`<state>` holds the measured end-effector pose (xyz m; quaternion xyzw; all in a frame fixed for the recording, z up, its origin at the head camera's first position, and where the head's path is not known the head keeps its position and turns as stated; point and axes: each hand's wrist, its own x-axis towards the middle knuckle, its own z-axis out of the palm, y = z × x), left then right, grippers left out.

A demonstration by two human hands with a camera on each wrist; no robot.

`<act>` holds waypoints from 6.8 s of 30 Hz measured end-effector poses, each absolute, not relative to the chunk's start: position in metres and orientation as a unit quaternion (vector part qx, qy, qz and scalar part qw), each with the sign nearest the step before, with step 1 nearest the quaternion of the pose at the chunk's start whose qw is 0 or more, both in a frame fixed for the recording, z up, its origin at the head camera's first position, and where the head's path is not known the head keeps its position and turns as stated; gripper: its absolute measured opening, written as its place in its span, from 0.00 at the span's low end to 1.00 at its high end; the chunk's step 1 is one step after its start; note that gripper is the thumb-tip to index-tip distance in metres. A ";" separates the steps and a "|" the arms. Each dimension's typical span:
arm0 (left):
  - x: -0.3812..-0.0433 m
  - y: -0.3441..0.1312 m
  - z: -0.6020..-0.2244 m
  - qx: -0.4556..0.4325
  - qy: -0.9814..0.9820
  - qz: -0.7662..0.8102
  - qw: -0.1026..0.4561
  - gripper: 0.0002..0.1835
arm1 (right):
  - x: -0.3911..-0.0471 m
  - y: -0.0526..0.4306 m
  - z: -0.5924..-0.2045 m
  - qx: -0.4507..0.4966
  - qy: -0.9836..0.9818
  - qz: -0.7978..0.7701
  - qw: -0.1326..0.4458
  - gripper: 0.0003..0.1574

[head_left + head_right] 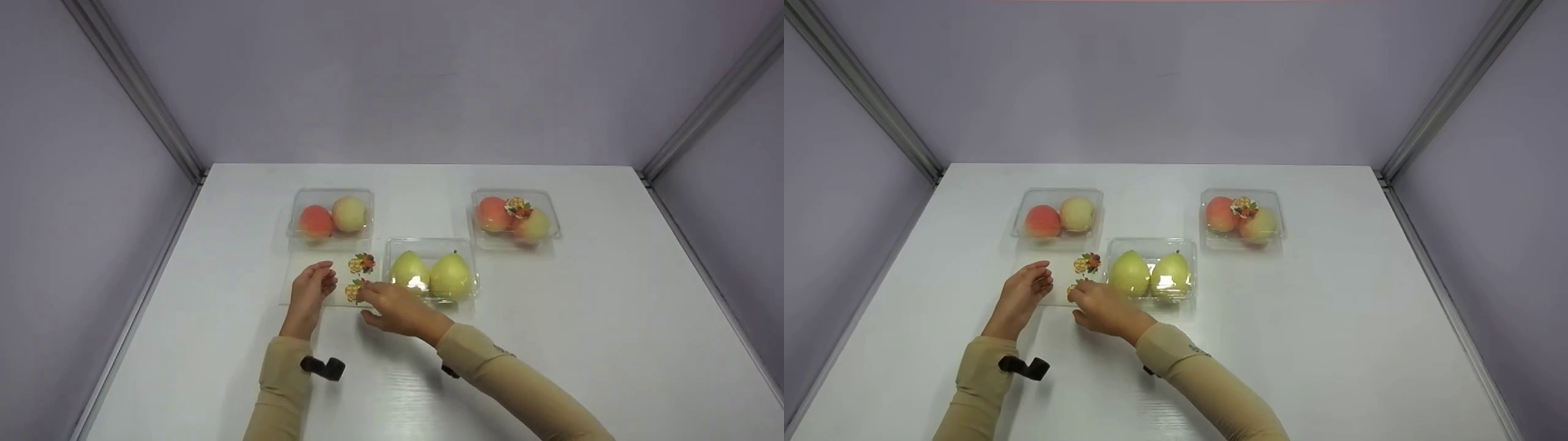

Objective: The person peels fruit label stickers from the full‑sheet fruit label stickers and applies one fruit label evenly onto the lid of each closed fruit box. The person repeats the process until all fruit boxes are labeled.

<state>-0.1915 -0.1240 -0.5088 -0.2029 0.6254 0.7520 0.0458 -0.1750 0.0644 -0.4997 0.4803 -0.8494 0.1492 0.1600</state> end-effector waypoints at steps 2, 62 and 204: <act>-0.192 -0.126 -0.507 -0.203 0.623 0.754 0.042 0.17 | -0.174 0.059 -0.505 0.481 -0.853 0.116 0.164 0.11; -0.188 -0.136 -0.506 -0.232 0.588 0.775 0.018 0.17 | -0.179 0.011 -0.534 0.385 -0.906 -0.107 0.143 0.08; -0.180 -0.057 -0.458 -0.030 0.685 0.727 -0.016 0.10 | -0.191 0.122 -0.483 0.193 -0.779 0.402 0.442 0.26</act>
